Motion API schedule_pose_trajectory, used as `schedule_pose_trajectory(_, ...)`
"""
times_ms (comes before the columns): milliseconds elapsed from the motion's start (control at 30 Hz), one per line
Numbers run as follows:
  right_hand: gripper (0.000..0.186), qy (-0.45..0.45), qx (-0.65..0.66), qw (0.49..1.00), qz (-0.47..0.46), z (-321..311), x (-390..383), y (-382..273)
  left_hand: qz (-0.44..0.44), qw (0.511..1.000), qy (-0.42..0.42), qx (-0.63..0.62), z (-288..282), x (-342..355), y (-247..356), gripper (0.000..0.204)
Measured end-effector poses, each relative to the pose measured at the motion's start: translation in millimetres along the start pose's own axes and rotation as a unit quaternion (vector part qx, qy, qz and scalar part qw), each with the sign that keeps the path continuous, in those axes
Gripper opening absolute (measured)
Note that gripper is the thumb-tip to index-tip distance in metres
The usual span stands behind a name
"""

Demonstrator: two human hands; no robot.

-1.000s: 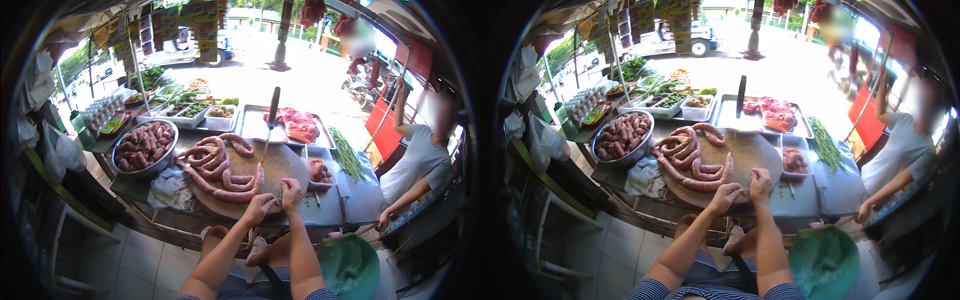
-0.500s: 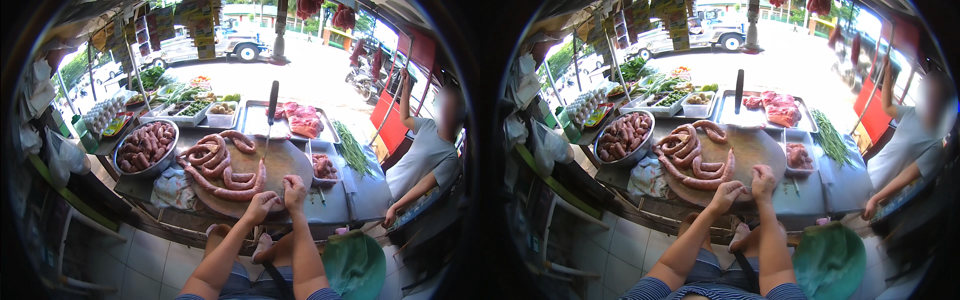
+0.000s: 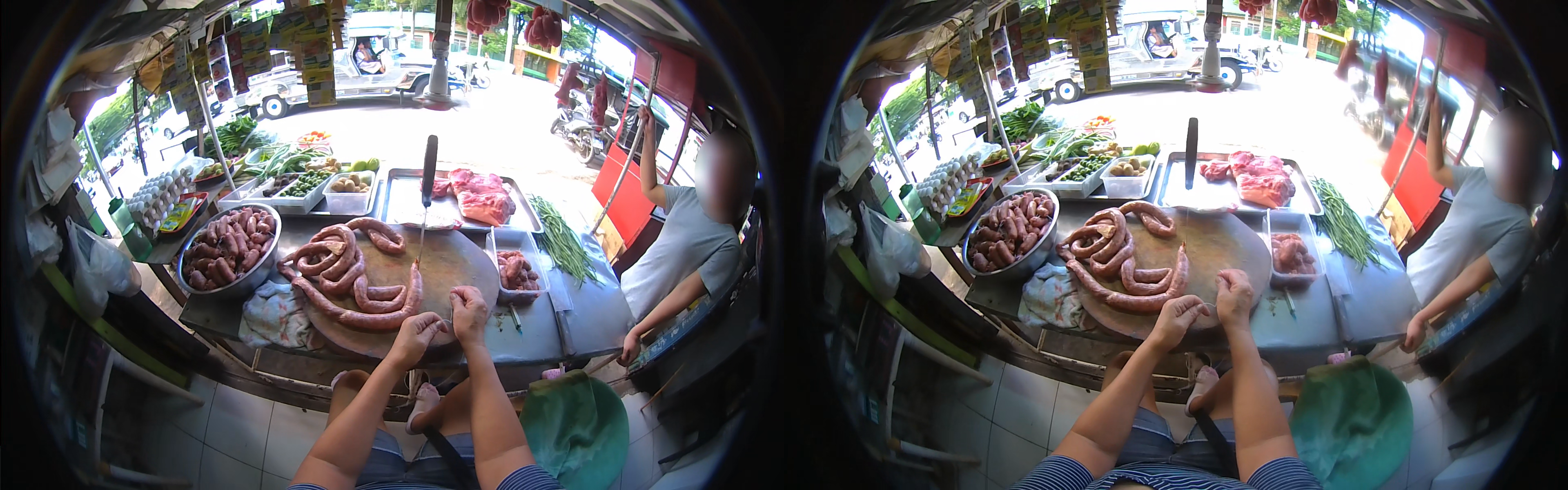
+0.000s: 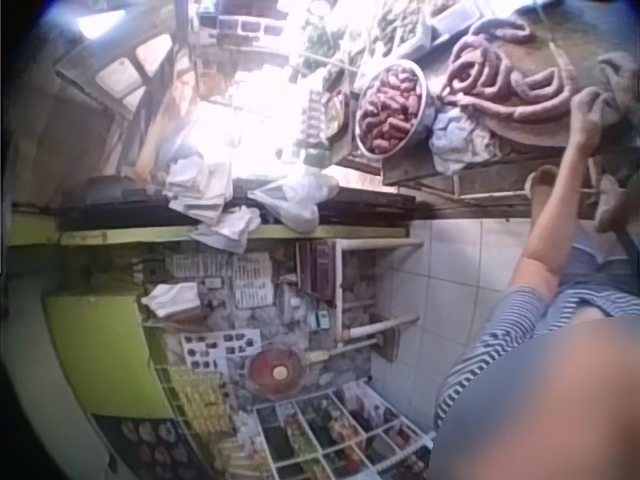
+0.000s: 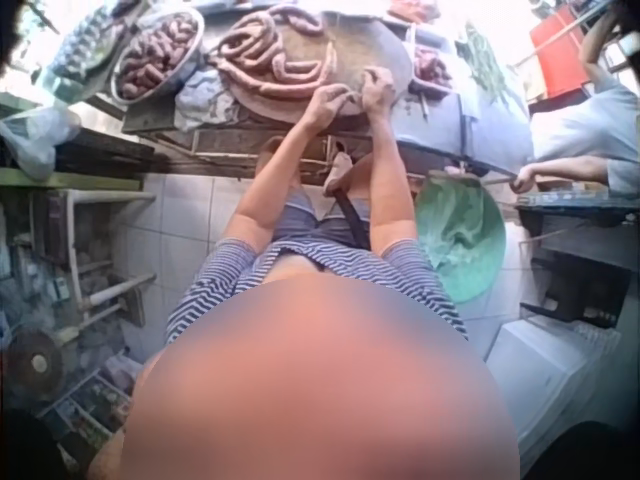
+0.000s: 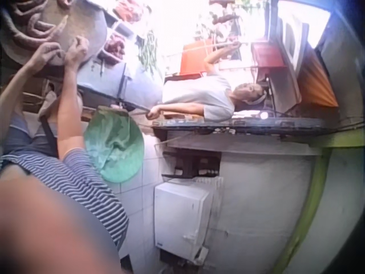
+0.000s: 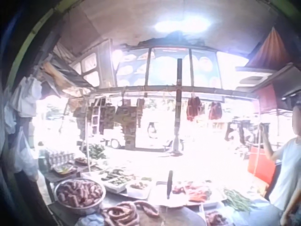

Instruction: The person ties off sections of a long sausage coil on a wooden board using string. They repeatedly tie knots, cut the string, and arrange the sausage links on the board.

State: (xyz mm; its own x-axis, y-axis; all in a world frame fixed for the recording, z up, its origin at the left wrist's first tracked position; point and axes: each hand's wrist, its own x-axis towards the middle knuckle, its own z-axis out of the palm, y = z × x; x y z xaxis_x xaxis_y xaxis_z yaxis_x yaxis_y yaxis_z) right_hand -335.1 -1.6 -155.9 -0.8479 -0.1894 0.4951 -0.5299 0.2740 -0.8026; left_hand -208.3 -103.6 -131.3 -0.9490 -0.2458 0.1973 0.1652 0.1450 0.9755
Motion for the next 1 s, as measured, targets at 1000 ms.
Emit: schedule_pose_trajectory(1000,0.01,-0.021,0.02,1.0,0.005,-2,-1,-5,-0.043,0.999,0.004,-0.006,2,-1,-2,0.013)
